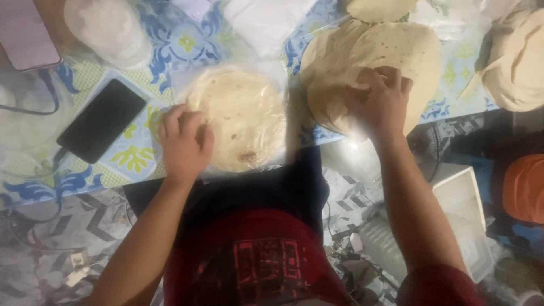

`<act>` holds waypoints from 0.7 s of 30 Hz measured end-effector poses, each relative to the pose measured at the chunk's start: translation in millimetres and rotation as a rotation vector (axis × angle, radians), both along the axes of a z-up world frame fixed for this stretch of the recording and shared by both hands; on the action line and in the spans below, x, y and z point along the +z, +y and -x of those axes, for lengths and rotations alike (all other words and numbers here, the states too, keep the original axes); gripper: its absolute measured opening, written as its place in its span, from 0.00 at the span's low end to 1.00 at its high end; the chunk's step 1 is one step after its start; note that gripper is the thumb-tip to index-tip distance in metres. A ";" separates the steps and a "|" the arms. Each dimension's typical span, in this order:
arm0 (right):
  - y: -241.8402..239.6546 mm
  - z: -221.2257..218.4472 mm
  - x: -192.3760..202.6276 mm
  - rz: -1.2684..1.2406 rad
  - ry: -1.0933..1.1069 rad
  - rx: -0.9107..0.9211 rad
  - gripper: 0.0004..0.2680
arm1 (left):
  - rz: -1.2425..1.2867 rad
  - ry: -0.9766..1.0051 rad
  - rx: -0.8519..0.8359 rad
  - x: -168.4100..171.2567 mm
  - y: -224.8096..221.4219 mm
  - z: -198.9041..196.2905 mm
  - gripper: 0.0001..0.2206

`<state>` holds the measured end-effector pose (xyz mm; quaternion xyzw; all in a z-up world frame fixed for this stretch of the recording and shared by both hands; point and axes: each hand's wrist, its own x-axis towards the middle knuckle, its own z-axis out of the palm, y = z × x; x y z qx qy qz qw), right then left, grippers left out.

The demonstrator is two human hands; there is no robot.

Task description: The person places tortillas into plastic bags by hand and stacks them on a table.

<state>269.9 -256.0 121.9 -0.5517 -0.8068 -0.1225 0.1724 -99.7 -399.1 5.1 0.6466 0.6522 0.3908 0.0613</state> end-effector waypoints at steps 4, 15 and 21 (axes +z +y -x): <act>7.9 -17.3 -7.4 0.180 0.059 -0.006 0.07 | 0.011 0.001 0.024 -1.3 -0.6 -0.4 0.15; 8.1 -17.7 -4.4 0.191 0.014 0.016 0.09 | 0.019 0.008 0.035 -1.9 -0.5 1.6 0.15; 7.4 -13.8 3.5 0.254 -0.064 0.017 0.11 | 0.020 -0.023 0.030 -0.1 -0.9 0.3 0.15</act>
